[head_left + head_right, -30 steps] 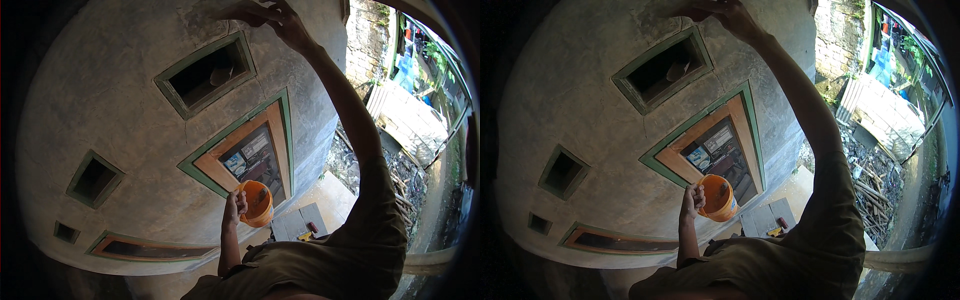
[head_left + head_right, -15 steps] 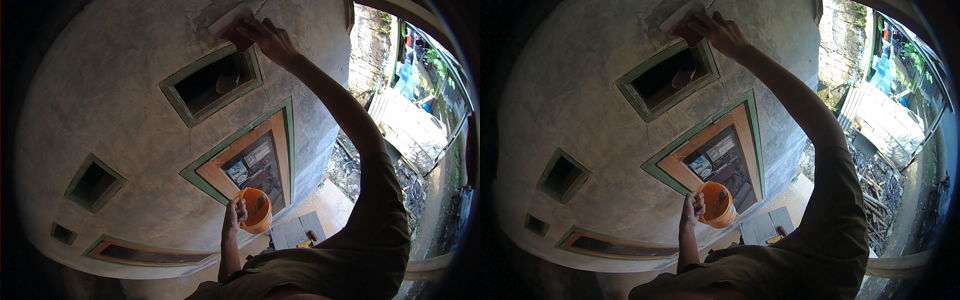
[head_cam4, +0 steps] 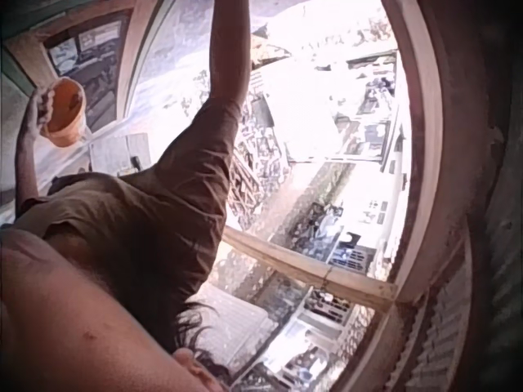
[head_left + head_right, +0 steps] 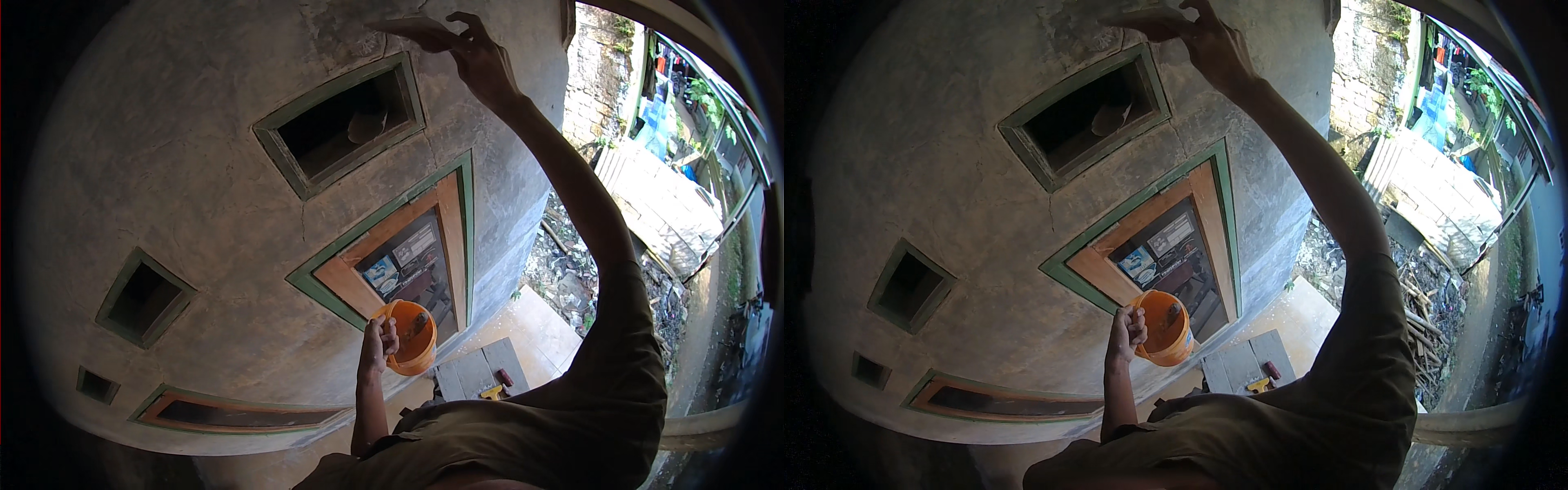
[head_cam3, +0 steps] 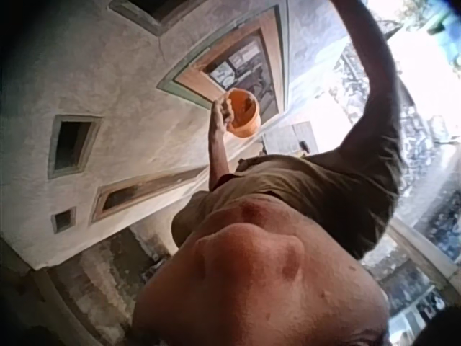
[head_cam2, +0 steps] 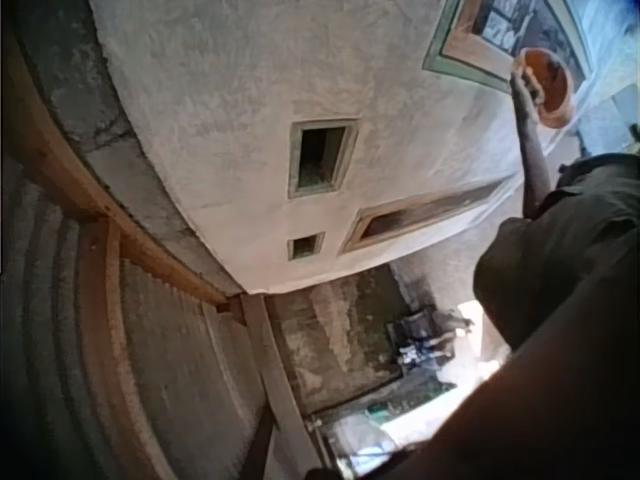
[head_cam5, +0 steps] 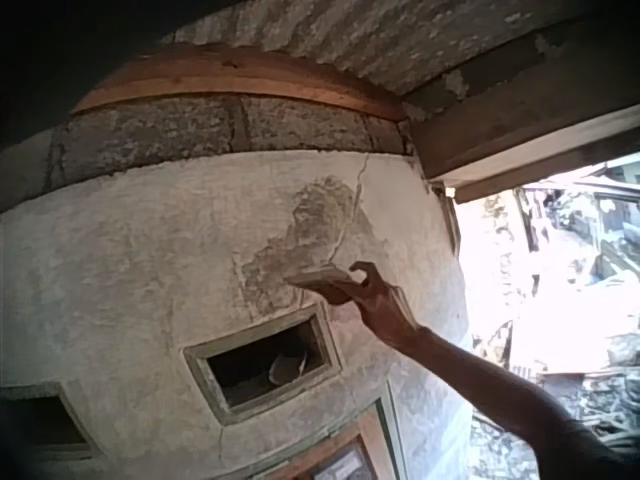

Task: The person applies wall filler from a bucket to cracks in an exterior wall using a scraper.

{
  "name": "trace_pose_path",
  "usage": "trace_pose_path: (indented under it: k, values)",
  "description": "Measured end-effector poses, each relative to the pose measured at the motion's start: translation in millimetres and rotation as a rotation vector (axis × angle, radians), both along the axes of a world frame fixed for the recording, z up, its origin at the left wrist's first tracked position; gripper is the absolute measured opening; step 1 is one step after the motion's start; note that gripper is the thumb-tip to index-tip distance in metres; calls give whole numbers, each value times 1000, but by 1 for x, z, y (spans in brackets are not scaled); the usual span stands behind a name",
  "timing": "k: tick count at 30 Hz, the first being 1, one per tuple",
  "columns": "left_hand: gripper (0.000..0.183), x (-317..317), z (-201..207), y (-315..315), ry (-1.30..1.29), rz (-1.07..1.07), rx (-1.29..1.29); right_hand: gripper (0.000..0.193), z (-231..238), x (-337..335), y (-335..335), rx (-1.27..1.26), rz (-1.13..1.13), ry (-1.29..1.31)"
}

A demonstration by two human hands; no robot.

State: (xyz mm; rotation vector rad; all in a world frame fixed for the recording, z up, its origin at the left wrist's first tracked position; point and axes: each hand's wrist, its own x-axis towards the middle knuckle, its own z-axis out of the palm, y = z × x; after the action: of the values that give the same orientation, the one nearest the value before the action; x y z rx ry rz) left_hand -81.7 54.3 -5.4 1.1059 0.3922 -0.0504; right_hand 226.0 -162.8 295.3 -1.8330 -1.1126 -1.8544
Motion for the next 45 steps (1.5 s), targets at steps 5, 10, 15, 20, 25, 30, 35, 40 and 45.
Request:
trace_pose_path:
  k: [5, 10, 15, 20, 25, 30, 35, 40, 45]
  values:
    - [30, -4, 1, 1, 1, -11, -4, 27, 14, -12, 5, 428, 717, 730]
    - [32, -4, 4, 1, 25, -2, -6, 34, 23, -21, 12, 438, 1045, 882]
    - [32, -4, 4, 1, -4, -10, 4, 35, 14, -9, 37, 448, 1255, 1066]
    - [32, -1, 8, 3, -26, 6, 8, 33, 13, 17, 45, 471, 826, 1019]
    - [32, 2, 1, 11, 0, 25, -26, 33, 18, 18, 53, 563, 653, 884]
    - [31, 8, 1, 8, 13, 42, -13, 35, 17, 30, 47, 485, 401, 725]
    - [31, 8, 5, 4, 4, 48, -23, 36, 11, 33, 30, 499, 353, 745]
    - [31, 4, 7, 2, 5, 33, -29, 38, 6, 21, -11, 504, 319, 712]
    - [31, 2, 6, -2, 1, -9, 3, 37, 8, -5, -29, 532, 326, 722]
